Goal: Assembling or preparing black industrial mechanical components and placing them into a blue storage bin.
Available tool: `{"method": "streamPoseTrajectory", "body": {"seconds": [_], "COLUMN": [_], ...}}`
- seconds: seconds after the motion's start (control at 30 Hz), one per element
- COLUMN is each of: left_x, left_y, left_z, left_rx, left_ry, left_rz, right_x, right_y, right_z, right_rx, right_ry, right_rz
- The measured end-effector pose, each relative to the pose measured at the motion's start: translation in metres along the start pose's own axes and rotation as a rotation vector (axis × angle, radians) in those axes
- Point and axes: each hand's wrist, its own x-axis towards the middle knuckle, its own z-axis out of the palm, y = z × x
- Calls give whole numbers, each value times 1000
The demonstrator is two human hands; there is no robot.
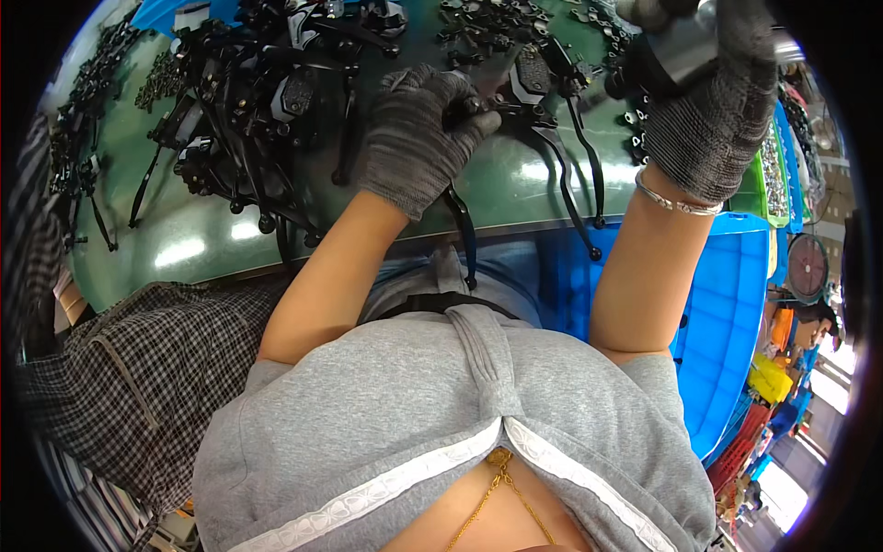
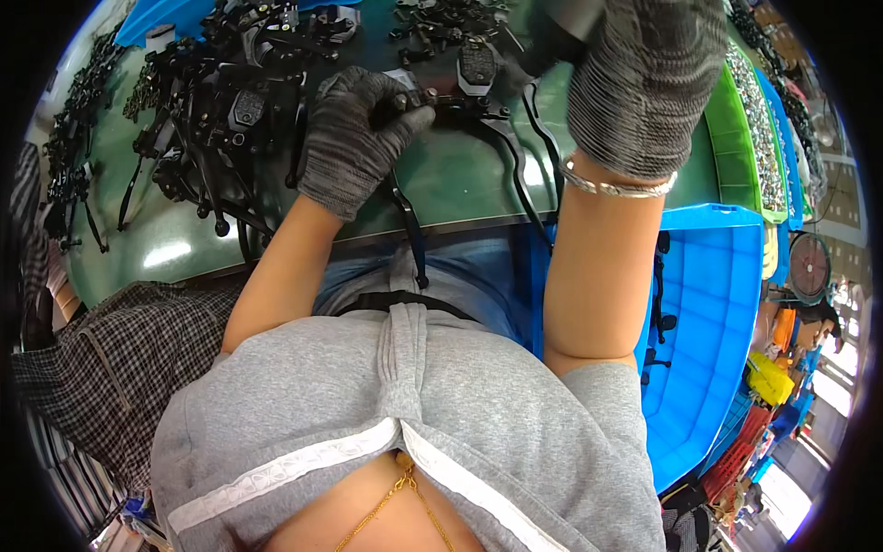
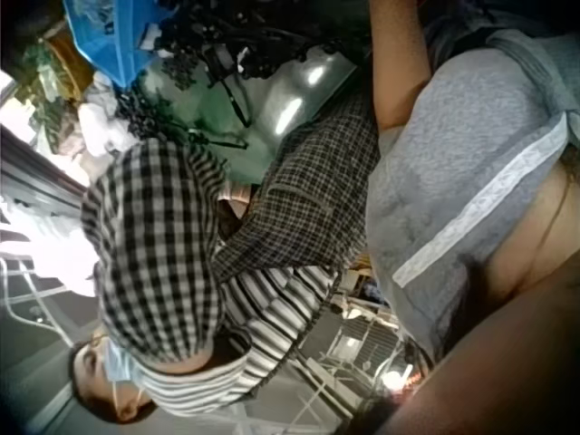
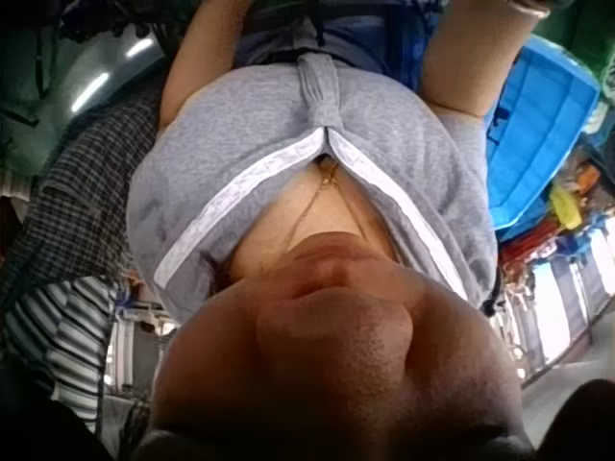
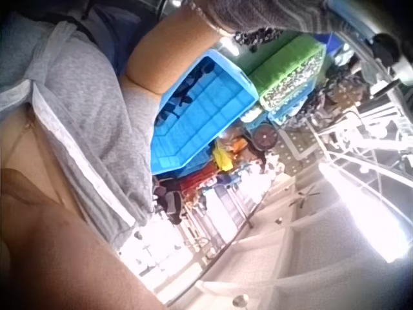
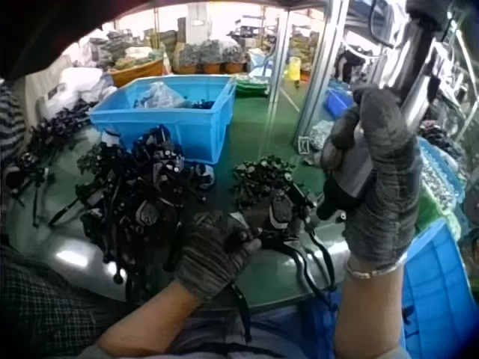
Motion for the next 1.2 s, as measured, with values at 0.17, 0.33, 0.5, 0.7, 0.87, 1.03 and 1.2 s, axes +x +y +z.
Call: {"method": "streamPoseTrajectory", "body": {"seconds": [0.17, 0.33, 0.5, 0.7, 0.87, 1.03, 1.2], "left_x": [45, 58, 25, 30, 36, 36, 35], "left_y": [-10, 14, 67, 55, 62, 56, 49], "left_z": [10, 16, 13, 16, 1, 6, 8], "left_rx": [-10, 332, 554, 527, 253, 168, 186], "left_ry": [1, -6, -162, -228, -163, -145, -161], "left_rz": [-118, -149, 28, 31, 100, 161, 171], "right_x": [-10, -19, -11, -9, -11, 2, 4], "right_y": [-18, -18, -41, -22, -23, -19, 1], "right_z": [-53, -64, -81, -70, -59, -32, -23], "right_rx": [-259, -339, -410, -321, -231, 150, 39], "right_ry": [35, 446, 287, 287, 178, 189, 196], "right_rz": [194, 152, 214, 154, 253, 335, 301]}}
